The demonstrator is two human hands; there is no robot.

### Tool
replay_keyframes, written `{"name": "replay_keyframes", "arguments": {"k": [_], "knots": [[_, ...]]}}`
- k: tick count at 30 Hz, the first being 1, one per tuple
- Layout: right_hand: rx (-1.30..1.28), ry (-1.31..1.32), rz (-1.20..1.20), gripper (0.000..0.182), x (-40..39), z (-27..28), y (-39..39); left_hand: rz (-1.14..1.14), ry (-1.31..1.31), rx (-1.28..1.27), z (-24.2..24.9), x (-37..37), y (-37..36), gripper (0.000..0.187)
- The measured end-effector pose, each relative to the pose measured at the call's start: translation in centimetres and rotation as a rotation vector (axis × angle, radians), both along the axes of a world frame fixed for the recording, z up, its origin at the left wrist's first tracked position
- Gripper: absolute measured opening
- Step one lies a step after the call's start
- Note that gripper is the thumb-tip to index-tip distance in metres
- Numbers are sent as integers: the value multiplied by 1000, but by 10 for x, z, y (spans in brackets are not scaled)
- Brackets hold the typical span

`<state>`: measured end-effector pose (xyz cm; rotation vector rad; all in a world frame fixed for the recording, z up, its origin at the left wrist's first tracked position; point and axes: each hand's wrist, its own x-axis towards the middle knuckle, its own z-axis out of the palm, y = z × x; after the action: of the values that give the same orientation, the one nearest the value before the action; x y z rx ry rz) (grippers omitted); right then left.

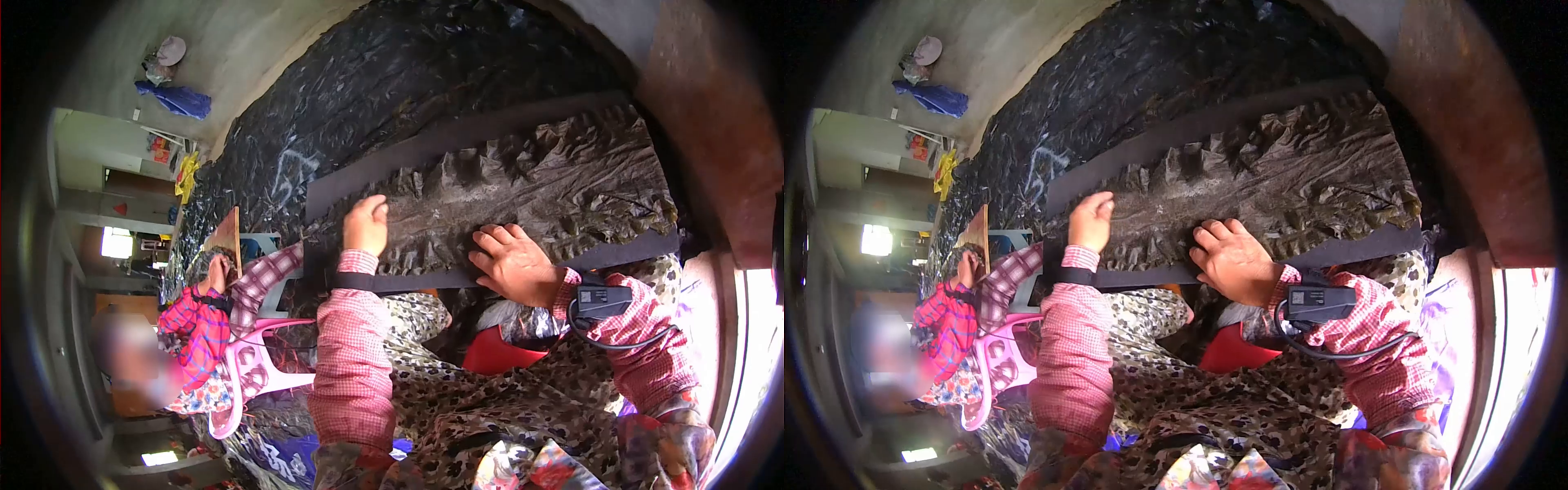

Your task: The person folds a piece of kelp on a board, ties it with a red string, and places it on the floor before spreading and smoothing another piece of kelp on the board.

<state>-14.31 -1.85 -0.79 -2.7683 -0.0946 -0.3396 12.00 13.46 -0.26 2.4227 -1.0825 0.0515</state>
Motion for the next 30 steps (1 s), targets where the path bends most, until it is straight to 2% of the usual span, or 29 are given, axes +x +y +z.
{"name": "replay_keyframes", "arguments": {"k": [2,4,6,7,12,15,19,21,22,24,25,29,30], "knots": [[39,110,23,39,3,6,-3,39,38,-34,9,15,-7,18],[34,112,21,37,3,9,-3,20,5,-17,0,31,-16,17],[31,114,12,36,2,9,-3,77,84,97,-15,42,-25,18],[42,111,15,35,3,9,-3,75,33,184,-19,45,-27,18],[84,92,7,32,1,7,-3,65,10,278,-13,45,-30,14],[107,86,6,33,1,7,-4,103,-22,129,-9,47,-32,7],[81,65,7,33,1,3,-3,36,-94,-40,-30,60,-34,12],[85,63,3,34,1,3,-3,74,118,-236,-35,58,-37,16],[85,63,5,34,1,4,-3,76,117,-236,-28,56,-34,16],[94,71,0,34,1,3,-3,110,-242,-180,-5,49,-20,19],[96,66,2,34,1,3,-3,128,-163,-230,2,47,-11,15],[75,101,15,35,2,8,-4,-157,20,82,10,26,8,11],[69,130,21,35,3,10,-4,-177,9,129,-5,29,11,18]]}}
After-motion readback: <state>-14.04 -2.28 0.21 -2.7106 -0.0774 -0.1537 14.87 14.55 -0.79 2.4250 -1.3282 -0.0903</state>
